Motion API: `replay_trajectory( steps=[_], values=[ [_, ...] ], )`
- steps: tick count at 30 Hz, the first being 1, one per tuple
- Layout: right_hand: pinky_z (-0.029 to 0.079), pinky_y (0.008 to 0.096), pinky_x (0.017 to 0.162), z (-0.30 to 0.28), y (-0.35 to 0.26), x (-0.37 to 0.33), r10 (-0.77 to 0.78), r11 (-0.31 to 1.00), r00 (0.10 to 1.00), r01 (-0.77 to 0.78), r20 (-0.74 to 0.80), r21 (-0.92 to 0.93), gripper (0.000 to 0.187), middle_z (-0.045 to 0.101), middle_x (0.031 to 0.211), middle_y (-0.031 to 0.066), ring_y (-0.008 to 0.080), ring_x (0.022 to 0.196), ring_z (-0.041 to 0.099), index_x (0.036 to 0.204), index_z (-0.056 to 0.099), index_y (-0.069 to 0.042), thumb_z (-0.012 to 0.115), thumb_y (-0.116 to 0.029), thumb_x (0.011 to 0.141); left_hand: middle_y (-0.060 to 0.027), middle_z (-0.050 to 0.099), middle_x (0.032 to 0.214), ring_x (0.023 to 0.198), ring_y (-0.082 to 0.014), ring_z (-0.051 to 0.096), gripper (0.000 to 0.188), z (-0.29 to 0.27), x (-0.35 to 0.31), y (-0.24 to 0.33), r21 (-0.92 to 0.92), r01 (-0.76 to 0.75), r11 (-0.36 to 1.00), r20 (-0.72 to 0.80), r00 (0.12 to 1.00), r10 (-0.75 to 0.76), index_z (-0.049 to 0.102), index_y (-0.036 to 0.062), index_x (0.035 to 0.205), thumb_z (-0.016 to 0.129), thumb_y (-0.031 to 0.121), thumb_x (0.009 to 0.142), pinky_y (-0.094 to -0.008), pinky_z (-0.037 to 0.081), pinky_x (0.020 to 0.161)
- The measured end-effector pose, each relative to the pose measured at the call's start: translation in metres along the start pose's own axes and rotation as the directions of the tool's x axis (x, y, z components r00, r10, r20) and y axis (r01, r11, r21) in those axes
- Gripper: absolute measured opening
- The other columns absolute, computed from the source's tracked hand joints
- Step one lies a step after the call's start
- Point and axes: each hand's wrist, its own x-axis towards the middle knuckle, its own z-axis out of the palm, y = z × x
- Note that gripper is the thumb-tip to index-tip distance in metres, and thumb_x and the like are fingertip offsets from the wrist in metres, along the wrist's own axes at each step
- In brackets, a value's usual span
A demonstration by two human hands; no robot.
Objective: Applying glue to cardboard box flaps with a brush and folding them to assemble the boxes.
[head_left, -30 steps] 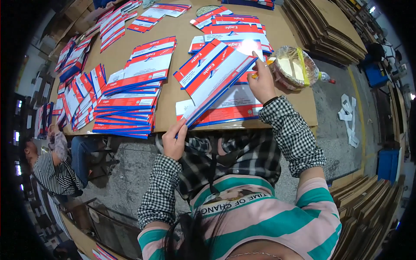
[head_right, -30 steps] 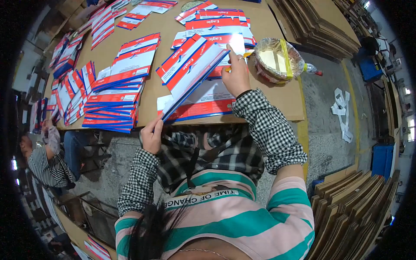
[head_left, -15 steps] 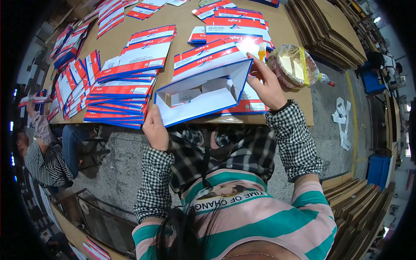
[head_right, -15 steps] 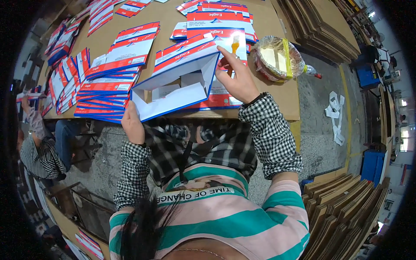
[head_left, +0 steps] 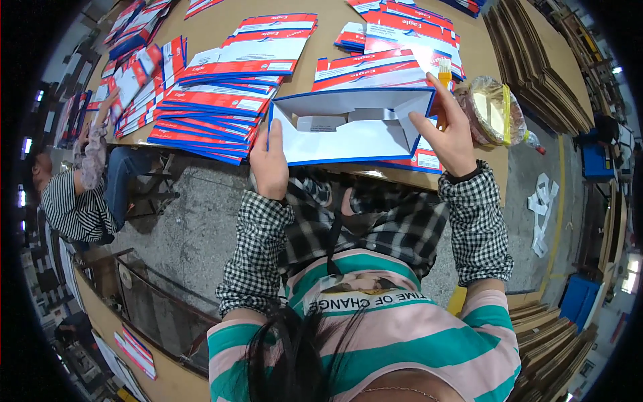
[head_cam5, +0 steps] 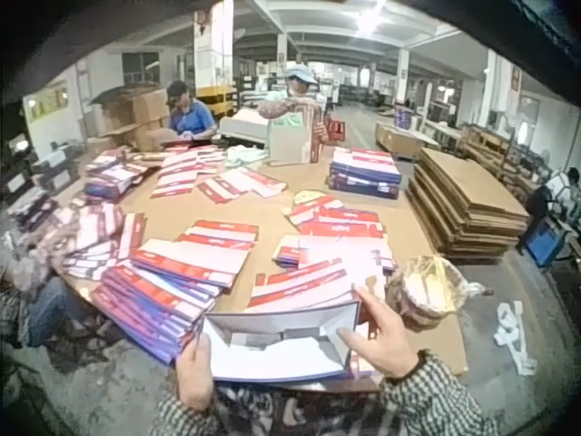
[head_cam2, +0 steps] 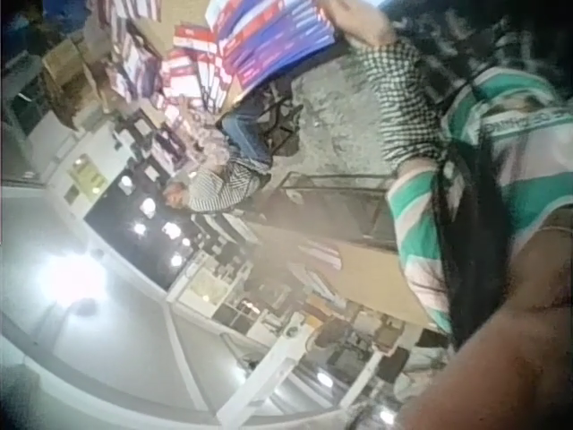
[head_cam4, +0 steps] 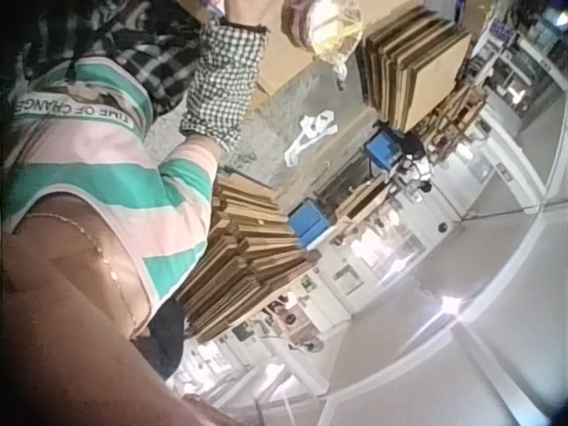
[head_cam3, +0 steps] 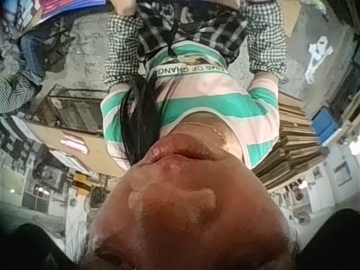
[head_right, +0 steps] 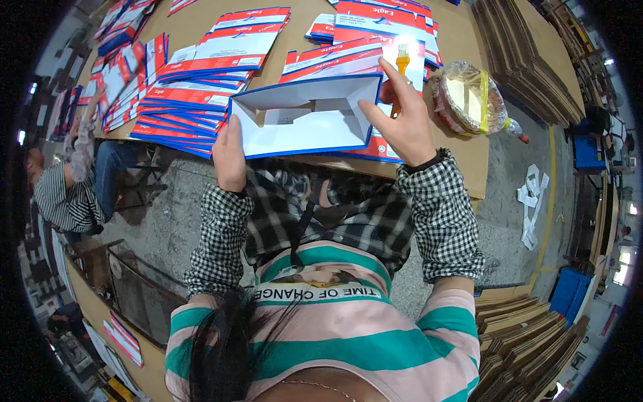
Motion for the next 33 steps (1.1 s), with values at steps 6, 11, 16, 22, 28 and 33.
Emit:
replay_trajectory(
  steps=[6, 11, 16, 22, 28, 33],
  values=[
    [0.04, 0.0232, 0.064, 0.0, -0.009, -0.005, 0.023, 0.999, 0.999, -0.022, 0.023, -0.044, 0.061, 0.046, 0.078, 0.001, 0.0095, 0.072, 0.044, 0.127, 0.041, -0.004, 0.068, -0.014, 0.073, -0.0133, 0.063, 0.091, 0.083, -0.0154, 0.057, 0.039, -0.008, 0.003, -0.018, 0.132, 0.065, 0.989, 0.127, 0.989, -0.081, 0.059, -0.0052, 0.101, 0.057, 0.031, 0.085, -0.0282, 0.044, 0.073],
    [0.04, 0.0231, 0.063, 0.004, -0.014, -0.005, 0.038, 0.999, 0.998, -0.037, 0.04, -0.038, 0.061, 0.045, 0.078, 0.0007, 0.0093, 0.071, 0.043, 0.127, 0.04, -0.005, 0.067, -0.012, 0.074, -0.016, 0.062, 0.092, 0.087, -0.02, 0.057, 0.048, -0.011, 0.016, -0.023, 0.282, 0.348, 0.894, 0.002, 0.932, -0.363, 0.059, -0.0056, 0.1, 0.052, 0.039, 0.086, -0.0296, 0.042, 0.078],
    [0.04, 0.0228, 0.062, 0.006, -0.013, -0.006, 0.009, 0.999, 0.999, -0.008, 0.035, -0.048, 0.06, 0.044, 0.08, 0.0013, 0.0091, 0.07, 0.043, 0.127, 0.039, -0.005, 0.066, -0.012, 0.074, -0.0166, 0.062, 0.093, 0.087, -0.0206, 0.057, 0.047, -0.011, 0.011, -0.017, 0.206, 0.212, 0.955, 0.037, 0.974, -0.224, 0.058, -0.0063, 0.102, 0.05, 0.037, 0.087, -0.0292, 0.041, 0.079],
    [0.037, 0.0208, 0.057, -0.001, -0.003, -0.001, 0.034, 0.998, 0.997, -0.031, -0.068, 0.054, 0.045, 0.046, 0.074, 0.0001, 0.0068, 0.065, 0.042, 0.118, 0.044, -0.002, 0.062, -0.011, 0.078, -0.014, 0.06, 0.098, 0.091, -0.0175, 0.054, 0.034, -0.001, 0.004, -0.006, 0.127, 0.061, 0.99, 0.049, 0.996, -0.068, 0.055, -0.0065, 0.104, 0.055, 0.022, 0.086, -0.0276, 0.041, 0.081],
    [0.036, 0.0204, 0.055, -0.002, -0.004, 0.005, 0.087, 0.989, 0.935, -0.041, -0.343, 0.139, 0.029, 0.05, 0.074, 0.0, 0.0054, 0.064, 0.043, 0.107, 0.049, 0.001, 0.057, -0.008, 0.081, -0.0165, 0.045, 0.12, 0.111, -0.0239, 0.043, 0.043, 0.012, 0.001, 0.011, -0.563, -0.123, 0.817, -0.306, 0.95, -0.068, 0.04, -0.0033, 0.123, 0.055, 0.012, 0.086, -0.0309, 0.036, 0.092],
    [0.038, 0.0211, 0.06, 0.012, -0.009, 0.008, 0.078, 0.989, 0.894, -0.013, -0.441, 0.148, 0.027, 0.052, 0.083, 0.0035, 0.0076, 0.069, 0.046, 0.106, 0.049, 0.001, 0.057, -0.008, 0.081, -0.0178, 0.05, 0.113, 0.106, -0.0267, 0.05, 0.041, 0.06, -0.039, 0.026, -0.21, 0.161, 0.964, 0.724, 0.689, 0.043, 0.038, -0.0032, 0.118, 0.041, 0.028, 0.092, -0.0378, 0.041, 0.091]
  ],
)
